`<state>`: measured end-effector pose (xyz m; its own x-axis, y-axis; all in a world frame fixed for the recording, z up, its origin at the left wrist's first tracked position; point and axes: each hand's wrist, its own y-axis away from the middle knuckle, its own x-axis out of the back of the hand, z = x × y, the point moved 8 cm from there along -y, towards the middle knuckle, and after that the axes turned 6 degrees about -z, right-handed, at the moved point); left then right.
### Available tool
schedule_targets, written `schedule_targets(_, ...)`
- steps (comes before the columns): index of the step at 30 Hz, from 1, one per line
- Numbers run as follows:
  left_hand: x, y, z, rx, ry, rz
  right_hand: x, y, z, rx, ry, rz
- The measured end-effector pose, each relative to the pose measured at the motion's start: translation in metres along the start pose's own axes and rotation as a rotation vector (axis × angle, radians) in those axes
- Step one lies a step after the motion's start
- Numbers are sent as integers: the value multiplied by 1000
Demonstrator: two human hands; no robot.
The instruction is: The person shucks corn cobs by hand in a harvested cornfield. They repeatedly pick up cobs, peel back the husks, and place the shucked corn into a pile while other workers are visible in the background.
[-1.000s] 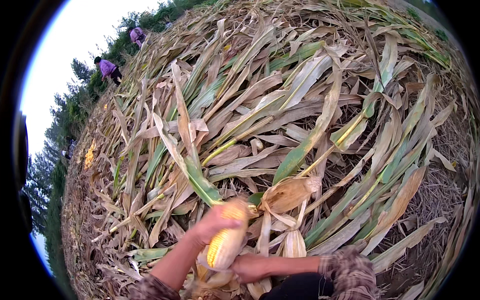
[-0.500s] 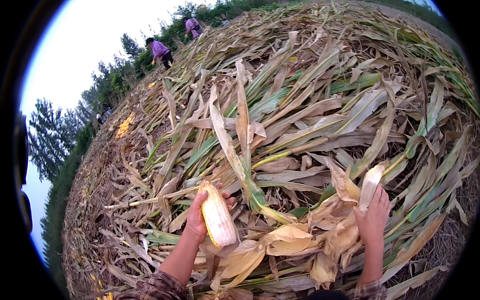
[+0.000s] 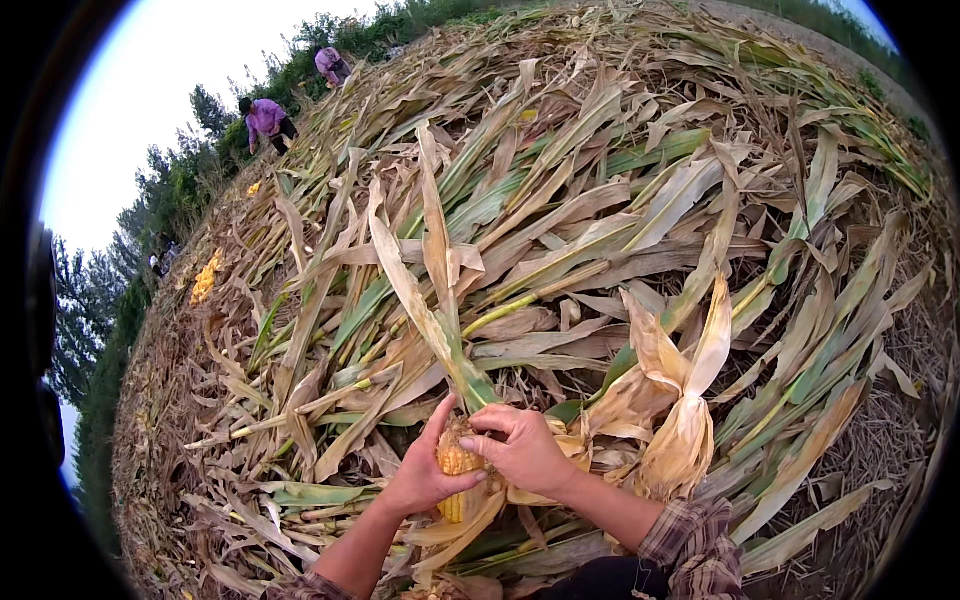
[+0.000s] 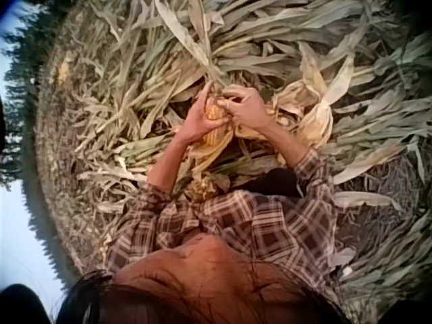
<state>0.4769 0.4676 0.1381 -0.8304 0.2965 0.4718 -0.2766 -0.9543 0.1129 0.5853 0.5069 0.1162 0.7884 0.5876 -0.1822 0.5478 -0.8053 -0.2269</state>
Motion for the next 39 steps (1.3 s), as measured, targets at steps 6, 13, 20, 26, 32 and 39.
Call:
schedule_targets(6,-28,9,-76,216,86,19,-2,25,87,-172,88,69)
schedule_targets(13,-37,34,-145,374,431,217,-15,38,132,-269,81,-43)
schedule_targets(20,-13,33,-154,484,776,539,-88,108,117,-216,-19,-1177)
schedule_targets(26,30,11,-127,327,1060,702,-69,94,94,-354,-368,-1274)
schedule_targets(32,61,8,-76,88,907,647,-8,10,89,-380,-682,-257)
schedule_targets(39,51,32,-37,-17,483,319,-103,50,101,-738,-325,-717)
